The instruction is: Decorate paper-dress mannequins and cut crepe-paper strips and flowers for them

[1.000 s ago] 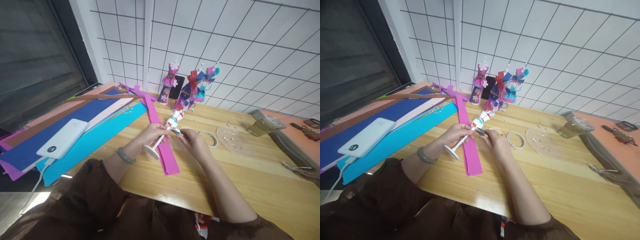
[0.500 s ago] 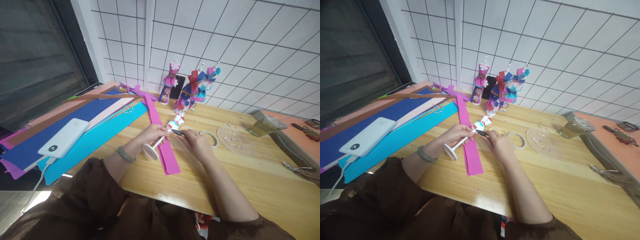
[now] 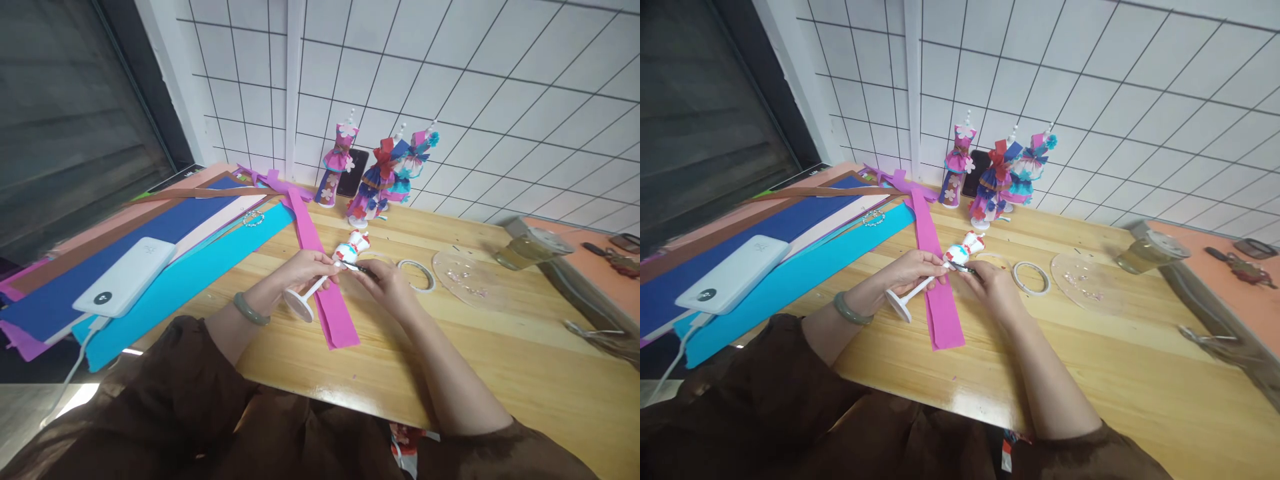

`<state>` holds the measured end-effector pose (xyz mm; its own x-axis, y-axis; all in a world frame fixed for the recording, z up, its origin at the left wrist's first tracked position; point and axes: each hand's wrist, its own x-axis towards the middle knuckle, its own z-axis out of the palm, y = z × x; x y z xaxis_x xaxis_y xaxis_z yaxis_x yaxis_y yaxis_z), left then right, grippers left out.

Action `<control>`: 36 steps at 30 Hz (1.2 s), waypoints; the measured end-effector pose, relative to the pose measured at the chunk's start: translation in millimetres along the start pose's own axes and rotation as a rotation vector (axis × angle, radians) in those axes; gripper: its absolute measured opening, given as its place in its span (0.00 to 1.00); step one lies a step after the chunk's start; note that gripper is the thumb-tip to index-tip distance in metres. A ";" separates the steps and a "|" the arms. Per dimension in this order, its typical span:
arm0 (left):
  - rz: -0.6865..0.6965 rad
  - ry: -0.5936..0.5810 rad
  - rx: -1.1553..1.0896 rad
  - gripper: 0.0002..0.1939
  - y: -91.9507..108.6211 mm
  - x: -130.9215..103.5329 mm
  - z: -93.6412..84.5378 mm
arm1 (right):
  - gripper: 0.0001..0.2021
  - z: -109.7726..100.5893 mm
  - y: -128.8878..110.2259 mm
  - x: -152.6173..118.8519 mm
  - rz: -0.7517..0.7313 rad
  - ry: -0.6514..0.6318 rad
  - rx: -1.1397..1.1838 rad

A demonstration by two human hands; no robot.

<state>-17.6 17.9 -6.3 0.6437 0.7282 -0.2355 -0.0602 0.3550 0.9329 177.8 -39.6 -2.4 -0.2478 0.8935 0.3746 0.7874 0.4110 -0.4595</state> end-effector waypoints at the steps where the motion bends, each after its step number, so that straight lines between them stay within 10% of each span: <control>1: 0.003 0.003 -0.004 0.11 -0.2 0.2 0.2 | 0.15 0.9 -2.0 0.6 0.032 0.000 0.077; 7: -0.010 0.042 0.001 0.12 -0.9 2.8 -0.7 | 0.16 -2.6 -3.2 2.2 0.169 0.125 0.325; 23: -0.006 -0.002 0.032 0.12 -1.2 2.6 -2.7 | 0.15 -10.2 -1.9 -0.7 -0.060 -0.036 -0.279; 36: -0.019 -0.001 0.026 0.13 -6.2 2.8 3.4 | 0.17 -3.2 -2.8 1.3 0.103 0.135 -0.019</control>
<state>-12.9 15.7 -11.8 0.6450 0.7210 -0.2531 -0.0280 0.3533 0.9351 177.1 -40.1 2.0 -0.0881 0.8980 0.4311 0.8156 0.3135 -0.4863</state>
